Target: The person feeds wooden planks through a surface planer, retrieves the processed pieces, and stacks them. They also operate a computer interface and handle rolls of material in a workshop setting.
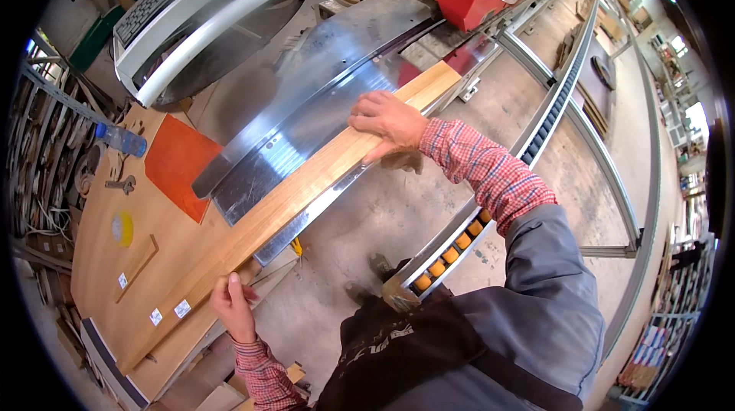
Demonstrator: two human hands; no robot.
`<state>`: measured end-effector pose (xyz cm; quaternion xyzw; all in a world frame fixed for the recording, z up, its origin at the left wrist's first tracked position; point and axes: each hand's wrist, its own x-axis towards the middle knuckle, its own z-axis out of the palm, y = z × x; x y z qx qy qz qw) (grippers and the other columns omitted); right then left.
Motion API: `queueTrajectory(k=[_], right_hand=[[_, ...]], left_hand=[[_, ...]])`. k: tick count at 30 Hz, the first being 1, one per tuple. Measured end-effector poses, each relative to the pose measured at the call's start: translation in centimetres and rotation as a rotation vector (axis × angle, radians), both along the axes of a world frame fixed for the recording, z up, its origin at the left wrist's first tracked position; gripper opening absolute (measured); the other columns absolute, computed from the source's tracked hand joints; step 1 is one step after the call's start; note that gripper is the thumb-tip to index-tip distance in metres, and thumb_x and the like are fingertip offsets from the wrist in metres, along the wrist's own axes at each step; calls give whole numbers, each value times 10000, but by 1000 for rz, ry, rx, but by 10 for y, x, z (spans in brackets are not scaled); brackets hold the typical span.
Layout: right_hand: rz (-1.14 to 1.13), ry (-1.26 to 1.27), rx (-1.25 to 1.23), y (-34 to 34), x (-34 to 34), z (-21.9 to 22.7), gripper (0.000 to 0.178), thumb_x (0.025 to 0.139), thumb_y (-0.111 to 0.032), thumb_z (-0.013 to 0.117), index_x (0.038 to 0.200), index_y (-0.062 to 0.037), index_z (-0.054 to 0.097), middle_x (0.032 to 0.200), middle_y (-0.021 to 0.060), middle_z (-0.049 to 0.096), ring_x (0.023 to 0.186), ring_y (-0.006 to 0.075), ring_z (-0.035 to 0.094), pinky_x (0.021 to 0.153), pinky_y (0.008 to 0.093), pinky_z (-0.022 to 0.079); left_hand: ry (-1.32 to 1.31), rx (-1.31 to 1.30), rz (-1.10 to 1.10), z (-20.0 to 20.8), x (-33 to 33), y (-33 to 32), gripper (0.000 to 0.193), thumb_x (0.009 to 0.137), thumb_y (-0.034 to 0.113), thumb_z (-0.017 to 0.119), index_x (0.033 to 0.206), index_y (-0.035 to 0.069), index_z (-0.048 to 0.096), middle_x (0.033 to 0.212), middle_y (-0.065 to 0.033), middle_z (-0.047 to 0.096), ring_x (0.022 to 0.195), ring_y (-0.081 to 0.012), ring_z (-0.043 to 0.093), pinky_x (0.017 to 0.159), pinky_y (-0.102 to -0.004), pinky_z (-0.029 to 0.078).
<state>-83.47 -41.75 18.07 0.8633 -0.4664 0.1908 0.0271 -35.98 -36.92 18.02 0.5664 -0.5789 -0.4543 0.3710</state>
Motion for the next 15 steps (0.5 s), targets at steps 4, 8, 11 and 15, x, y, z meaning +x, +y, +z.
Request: queueTrajectory(k=[4,8,11,15], right_hand=[[-16,61,-20,-4,0,5,714,712,-623,685,1159,-72,604,1195,122,557,1205,343,468,1016,469,354],[-149,139,-17,-7,-1,8,761,723,-662,665,1241,-110,583,1313,147,506,1286,390,405,1065,536,314],[-260,138,7,-8,-3,4,789,747,-634,684,1325,-115,550,1369,164,472,1312,424,374,1086,562,301],[-378,55,-7,-2,3,-3,721,786,-492,718,1349,-84,530,1383,176,462,1297,436,380,1082,541,338]], left_hand=[[-713,-798,-278,18,-38,-34,599,799,370,750,1244,11,571,1203,-216,585,1191,-414,548,1001,-534,439],[-870,-738,-571,11,-83,-85,743,792,447,710,1376,44,489,1466,-220,360,1418,-437,252,1146,-610,196],[-879,-707,-581,4,-98,-105,765,801,448,694,1412,49,465,1476,-221,353,1432,-435,222,1152,-616,170],[-846,-722,-554,1,-105,-121,765,821,455,674,1431,52,451,1487,-221,348,1442,-433,203,1160,-611,154]])
